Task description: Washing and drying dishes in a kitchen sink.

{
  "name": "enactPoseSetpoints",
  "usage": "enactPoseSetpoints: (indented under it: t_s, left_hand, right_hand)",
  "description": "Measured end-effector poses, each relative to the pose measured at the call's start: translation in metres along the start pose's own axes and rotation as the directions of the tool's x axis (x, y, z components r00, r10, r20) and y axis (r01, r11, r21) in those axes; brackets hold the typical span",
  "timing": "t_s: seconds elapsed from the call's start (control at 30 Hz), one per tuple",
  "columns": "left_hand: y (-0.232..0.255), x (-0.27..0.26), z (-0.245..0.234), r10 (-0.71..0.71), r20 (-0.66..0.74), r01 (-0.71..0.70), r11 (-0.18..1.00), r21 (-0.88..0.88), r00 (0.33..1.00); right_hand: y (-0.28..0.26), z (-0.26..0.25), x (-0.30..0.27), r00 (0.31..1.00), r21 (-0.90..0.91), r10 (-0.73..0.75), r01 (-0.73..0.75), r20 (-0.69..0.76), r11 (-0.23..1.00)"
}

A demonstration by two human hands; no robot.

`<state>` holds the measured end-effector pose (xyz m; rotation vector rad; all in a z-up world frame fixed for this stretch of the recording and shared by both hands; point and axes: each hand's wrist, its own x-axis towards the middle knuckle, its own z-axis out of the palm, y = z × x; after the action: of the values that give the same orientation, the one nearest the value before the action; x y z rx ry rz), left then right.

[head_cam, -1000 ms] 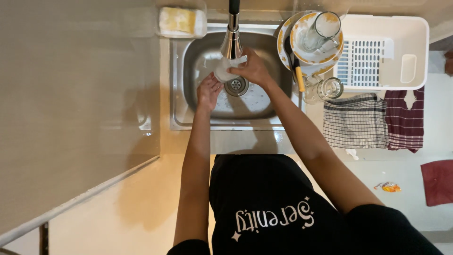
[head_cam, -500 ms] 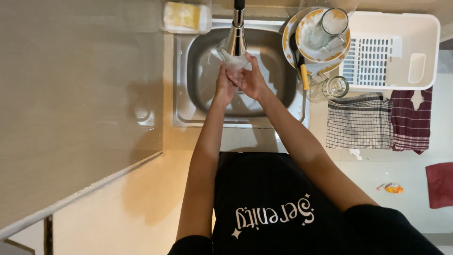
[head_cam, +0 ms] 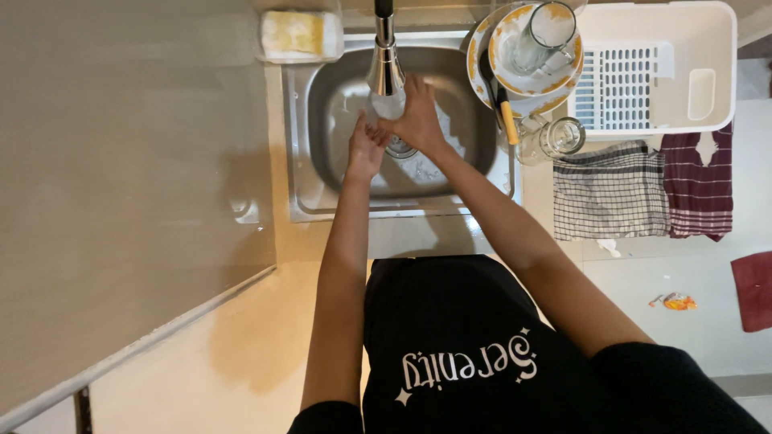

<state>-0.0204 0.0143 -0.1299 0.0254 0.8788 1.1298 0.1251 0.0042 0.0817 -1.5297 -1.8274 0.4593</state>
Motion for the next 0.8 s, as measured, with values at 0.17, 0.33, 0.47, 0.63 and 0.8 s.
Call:
enactPoseSetpoints:
  t_s: [0.17,0.33,0.47,0.63,0.8]
  left_hand:
    - [-0.012,0.02,-0.04,0.075,0.057,-0.067,0.989,-0.135,0.996]
    - [-0.001,-0.008,-0.028,0.056,0.048,-0.053,0.996,-0.07,0.997]
    - [0.013,-0.042,0.008,0.054,0.043,-0.052,0.998,-0.038,0.998]
    - [0.034,-0.08,0.046,0.085,0.181,-0.079,0.996,-0.04,0.98]
    - [0.053,-0.113,0.079,0.068,0.19,-0.071,0.997,0.01,0.98]
  right_hand:
    - [0.007,0.005,0.004,0.969,-0.204,-0.224,0.201,-0.101,0.958]
    - [0.02,-0.004,0.014,0.975,0.051,0.04,-0.052,0.217,0.997]
    - [0.045,0.006,0.013,0.861,0.301,0.308,-0.444,0.405,0.844]
    - [0.04,0.0,0.011,0.672,0.414,0.39,-0.715,0.629,0.563]
    - [0.048,-0.012,0.013,0.595,0.378,0.408,-0.781,0.693,0.497]
